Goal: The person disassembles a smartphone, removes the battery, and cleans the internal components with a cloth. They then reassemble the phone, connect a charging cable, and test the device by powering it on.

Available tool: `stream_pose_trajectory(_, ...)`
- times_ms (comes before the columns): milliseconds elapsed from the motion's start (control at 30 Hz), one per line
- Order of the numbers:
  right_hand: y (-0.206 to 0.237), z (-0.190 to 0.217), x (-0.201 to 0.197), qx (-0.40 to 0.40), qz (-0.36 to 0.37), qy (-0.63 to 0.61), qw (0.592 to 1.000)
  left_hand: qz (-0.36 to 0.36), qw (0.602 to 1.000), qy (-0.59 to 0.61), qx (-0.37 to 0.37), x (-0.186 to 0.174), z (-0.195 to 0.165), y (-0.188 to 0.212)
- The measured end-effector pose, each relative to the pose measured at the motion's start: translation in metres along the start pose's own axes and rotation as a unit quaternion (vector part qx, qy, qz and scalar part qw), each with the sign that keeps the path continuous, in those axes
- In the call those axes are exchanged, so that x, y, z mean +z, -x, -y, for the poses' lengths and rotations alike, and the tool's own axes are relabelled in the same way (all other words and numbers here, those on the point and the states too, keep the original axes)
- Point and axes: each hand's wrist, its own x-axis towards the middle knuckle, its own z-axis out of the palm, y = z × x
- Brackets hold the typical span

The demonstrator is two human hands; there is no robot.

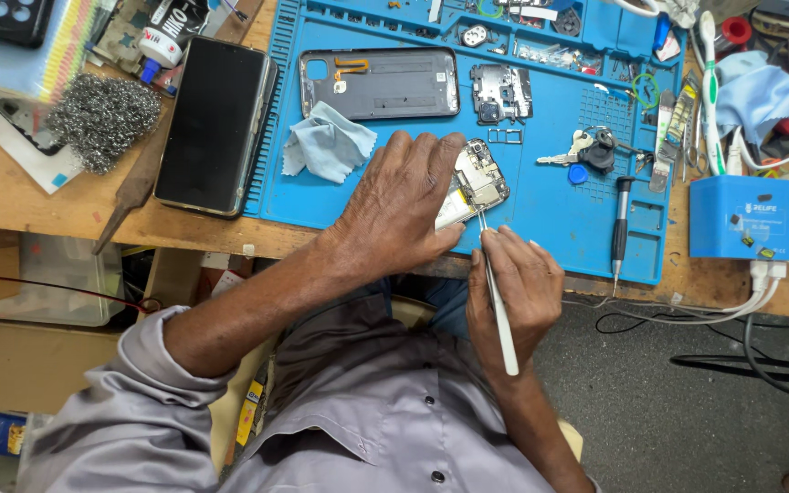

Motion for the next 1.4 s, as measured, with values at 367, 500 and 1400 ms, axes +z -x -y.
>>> stream_pose_trajectory(367, 0.007, 0.000, -0.002, 0.024, 0.022, 0.003, 0.999, -0.035, 0.999, 0.012, -0.025, 0.004, -0.003, 0.007)
stream_pose_trajectory(500, 0.012, -0.004, 0.016, -0.007, -0.021, 0.011, 1.000, -0.040, 0.998, 0.024, -0.037, 0.005, -0.002, 0.006)
stream_pose_trajectory(1400, 0.005, -0.015, -0.022, 0.224, -0.065, -0.318, 0.919, -0.018, 0.998, 0.029, -0.045, -0.014, -0.007, 0.005)
